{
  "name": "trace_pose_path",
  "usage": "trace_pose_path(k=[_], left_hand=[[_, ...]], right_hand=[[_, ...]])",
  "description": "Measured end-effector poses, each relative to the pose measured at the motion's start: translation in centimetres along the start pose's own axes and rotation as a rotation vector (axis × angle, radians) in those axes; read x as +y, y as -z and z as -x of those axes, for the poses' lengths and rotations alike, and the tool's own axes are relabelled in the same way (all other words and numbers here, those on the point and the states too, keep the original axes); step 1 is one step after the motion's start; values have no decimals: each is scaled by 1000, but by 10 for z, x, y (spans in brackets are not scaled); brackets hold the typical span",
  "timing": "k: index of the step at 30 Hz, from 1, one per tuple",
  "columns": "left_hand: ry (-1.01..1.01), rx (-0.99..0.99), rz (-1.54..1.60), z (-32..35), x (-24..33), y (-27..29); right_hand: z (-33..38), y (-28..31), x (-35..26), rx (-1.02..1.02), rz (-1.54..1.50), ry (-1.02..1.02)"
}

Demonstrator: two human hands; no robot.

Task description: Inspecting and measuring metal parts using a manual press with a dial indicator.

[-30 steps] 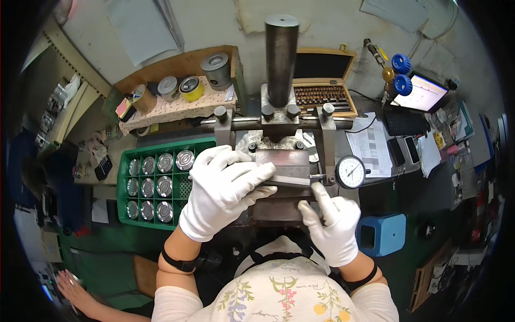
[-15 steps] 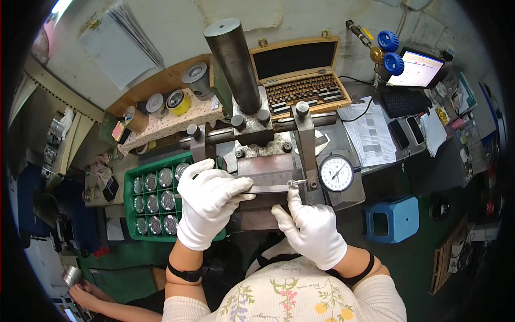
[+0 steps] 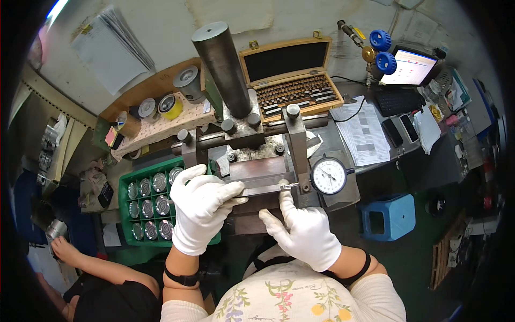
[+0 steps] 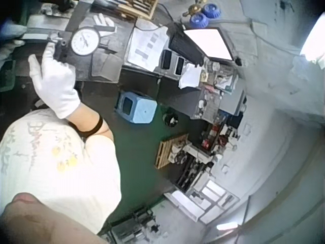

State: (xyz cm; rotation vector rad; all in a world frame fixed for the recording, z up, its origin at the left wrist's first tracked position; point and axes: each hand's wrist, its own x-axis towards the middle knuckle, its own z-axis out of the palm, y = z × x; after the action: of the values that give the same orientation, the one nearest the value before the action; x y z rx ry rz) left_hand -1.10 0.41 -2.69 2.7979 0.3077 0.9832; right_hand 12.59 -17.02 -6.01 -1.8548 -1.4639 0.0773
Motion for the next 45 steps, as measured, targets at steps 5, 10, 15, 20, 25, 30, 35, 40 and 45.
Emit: trace_pose_path(k=[5, 10, 15, 20, 25, 30, 35, 40, 45], left_hand=[[-1, 1, -14, 3, -1, 0], [-23, 37, -33, 2, -2, -2], [-10, 36, -22, 3, 0, -2], [-9, 33, -20, 2, 0, -1], [3, 29, -12, 3, 0, -1], [-1, 28, -13, 3, -1, -1], [-4, 42, -16, 2, -2, -2], [1, 28, 6, 2, -1, 1], [5, 22, 27, 1, -2, 2]], right_hand=[[1, -4, 0, 50, 36, 14], [3, -6, 1, 67, 60, 3], [4, -6, 0, 67, 50, -1], [3, -6, 0, 49, 52, -19], [2, -5, 0, 55, 58, 3], [1, -2, -2, 45, 78, -9], [2, 17, 2, -37, -2, 66], [2, 65, 12, -62, -133, 146], [-16, 97, 28, 177, 151, 104]])
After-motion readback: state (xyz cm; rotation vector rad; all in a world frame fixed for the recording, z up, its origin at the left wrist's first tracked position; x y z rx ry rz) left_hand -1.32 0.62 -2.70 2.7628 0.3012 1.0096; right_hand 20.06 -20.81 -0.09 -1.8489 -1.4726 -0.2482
